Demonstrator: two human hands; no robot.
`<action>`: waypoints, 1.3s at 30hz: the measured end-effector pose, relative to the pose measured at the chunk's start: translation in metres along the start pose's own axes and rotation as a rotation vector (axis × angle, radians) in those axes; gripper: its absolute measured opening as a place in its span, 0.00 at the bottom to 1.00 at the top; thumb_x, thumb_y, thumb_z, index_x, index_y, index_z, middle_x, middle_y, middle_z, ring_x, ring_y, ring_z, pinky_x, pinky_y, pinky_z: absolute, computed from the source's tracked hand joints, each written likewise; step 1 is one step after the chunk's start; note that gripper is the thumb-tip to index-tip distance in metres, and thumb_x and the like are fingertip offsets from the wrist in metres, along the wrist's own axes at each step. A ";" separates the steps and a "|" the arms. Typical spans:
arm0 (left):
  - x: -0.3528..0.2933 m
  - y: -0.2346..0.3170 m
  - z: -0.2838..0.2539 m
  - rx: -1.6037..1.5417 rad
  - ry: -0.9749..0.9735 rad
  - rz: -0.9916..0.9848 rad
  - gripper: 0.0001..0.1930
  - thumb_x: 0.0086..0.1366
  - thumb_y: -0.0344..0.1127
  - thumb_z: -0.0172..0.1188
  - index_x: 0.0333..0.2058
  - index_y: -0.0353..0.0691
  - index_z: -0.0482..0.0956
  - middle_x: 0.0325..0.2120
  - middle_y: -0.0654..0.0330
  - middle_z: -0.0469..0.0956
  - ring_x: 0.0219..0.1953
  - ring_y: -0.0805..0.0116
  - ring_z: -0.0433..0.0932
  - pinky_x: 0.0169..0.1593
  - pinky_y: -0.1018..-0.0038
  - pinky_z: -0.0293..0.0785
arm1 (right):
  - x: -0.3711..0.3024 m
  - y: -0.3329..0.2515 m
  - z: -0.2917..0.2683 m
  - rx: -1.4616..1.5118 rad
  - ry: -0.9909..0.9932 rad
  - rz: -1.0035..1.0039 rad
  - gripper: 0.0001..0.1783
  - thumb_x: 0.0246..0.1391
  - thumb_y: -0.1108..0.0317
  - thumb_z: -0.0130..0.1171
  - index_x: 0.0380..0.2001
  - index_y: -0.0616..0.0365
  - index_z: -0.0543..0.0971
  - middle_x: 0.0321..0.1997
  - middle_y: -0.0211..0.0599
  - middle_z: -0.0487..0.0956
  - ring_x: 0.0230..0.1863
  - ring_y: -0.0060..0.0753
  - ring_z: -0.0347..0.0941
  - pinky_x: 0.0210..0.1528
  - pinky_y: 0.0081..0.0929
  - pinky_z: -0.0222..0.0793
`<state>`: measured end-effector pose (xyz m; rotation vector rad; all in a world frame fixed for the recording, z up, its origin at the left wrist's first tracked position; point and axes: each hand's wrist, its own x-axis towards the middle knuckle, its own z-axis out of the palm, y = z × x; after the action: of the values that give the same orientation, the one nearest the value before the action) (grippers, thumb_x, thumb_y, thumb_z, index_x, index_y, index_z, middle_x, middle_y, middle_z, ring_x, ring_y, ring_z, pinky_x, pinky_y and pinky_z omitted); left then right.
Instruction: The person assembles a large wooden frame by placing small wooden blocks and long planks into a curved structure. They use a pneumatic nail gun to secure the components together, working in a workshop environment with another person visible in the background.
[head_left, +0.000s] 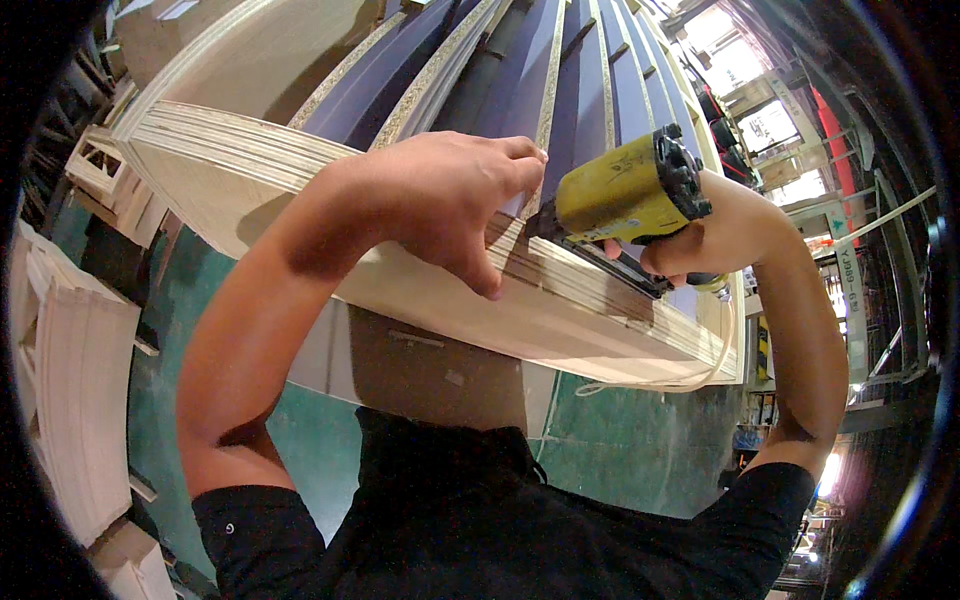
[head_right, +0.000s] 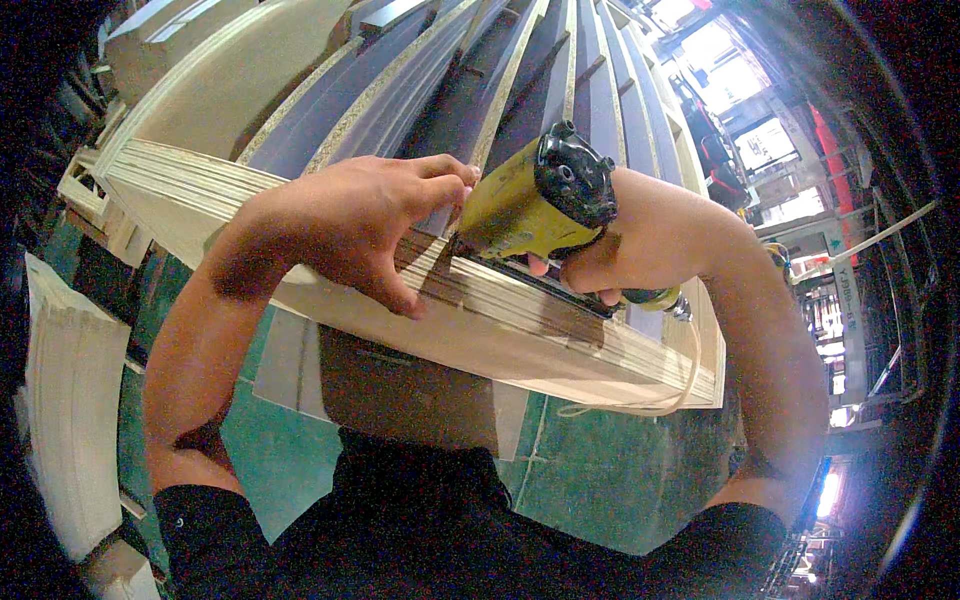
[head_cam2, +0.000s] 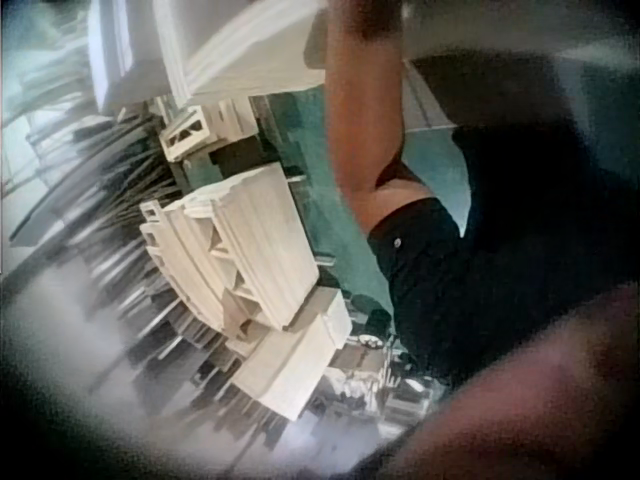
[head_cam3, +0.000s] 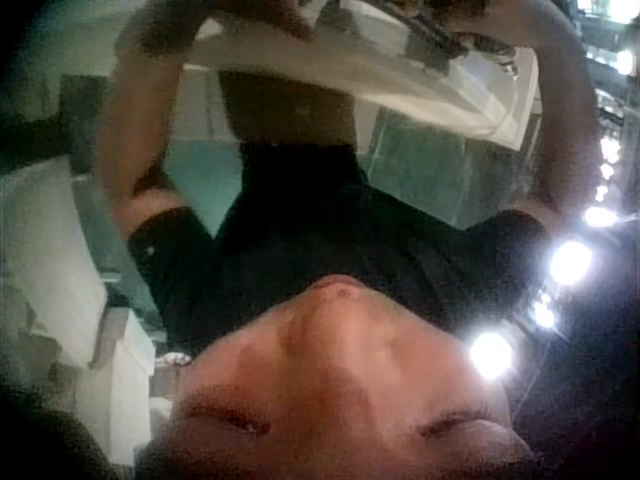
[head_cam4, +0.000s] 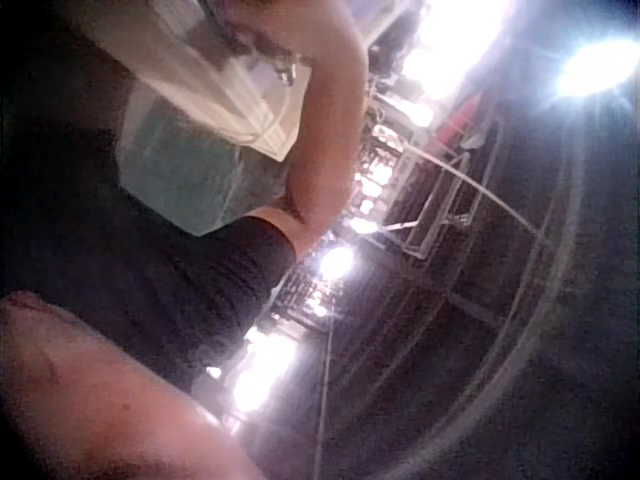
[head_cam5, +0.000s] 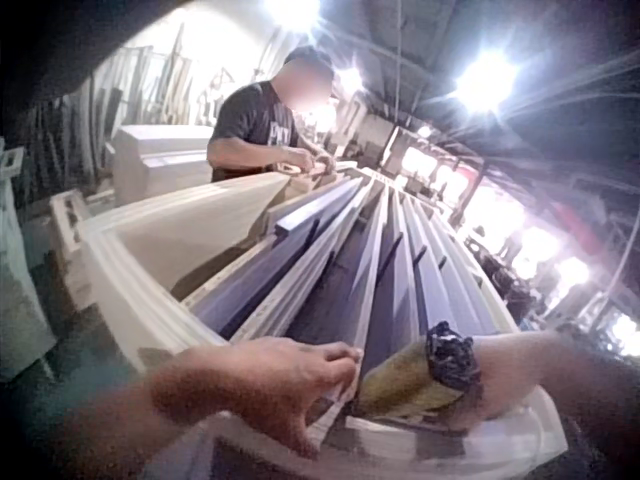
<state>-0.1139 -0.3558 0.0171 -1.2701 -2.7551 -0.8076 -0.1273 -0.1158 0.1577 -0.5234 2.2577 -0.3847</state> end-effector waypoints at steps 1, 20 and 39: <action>0.001 0.001 -0.003 -0.004 -0.021 -0.005 0.53 0.42 0.50 0.81 0.63 0.25 0.68 0.64 0.44 0.69 0.63 0.46 0.72 0.66 0.63 0.70 | -0.001 -0.002 0.000 -0.008 0.000 0.004 0.20 0.48 0.79 0.66 0.47 0.62 0.82 0.27 0.29 0.83 0.21 0.21 0.77 0.24 0.23 0.73; 0.002 0.001 -0.002 -0.026 -0.008 -0.005 0.54 0.42 0.51 0.80 0.64 0.25 0.68 0.66 0.44 0.67 0.64 0.46 0.71 0.67 0.64 0.69 | 0.002 0.008 -0.001 0.032 -0.013 0.008 0.18 0.49 0.78 0.64 0.46 0.63 0.81 0.36 0.27 0.83 0.23 0.20 0.76 0.25 0.22 0.74; -0.101 -0.027 -0.036 0.246 0.390 -0.114 0.52 0.37 0.54 0.83 0.60 0.33 0.74 0.65 0.48 0.69 0.66 0.45 0.69 0.68 0.61 0.67 | 0.006 -0.068 -0.033 -0.199 0.078 -0.088 0.21 0.44 0.78 0.62 0.46 0.64 0.79 0.35 0.31 0.82 0.20 0.23 0.76 0.21 0.23 0.72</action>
<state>-0.0727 -0.4579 0.0150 -0.8192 -2.5279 -0.6168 -0.1387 -0.1746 0.2048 -0.7240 2.3678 -0.2285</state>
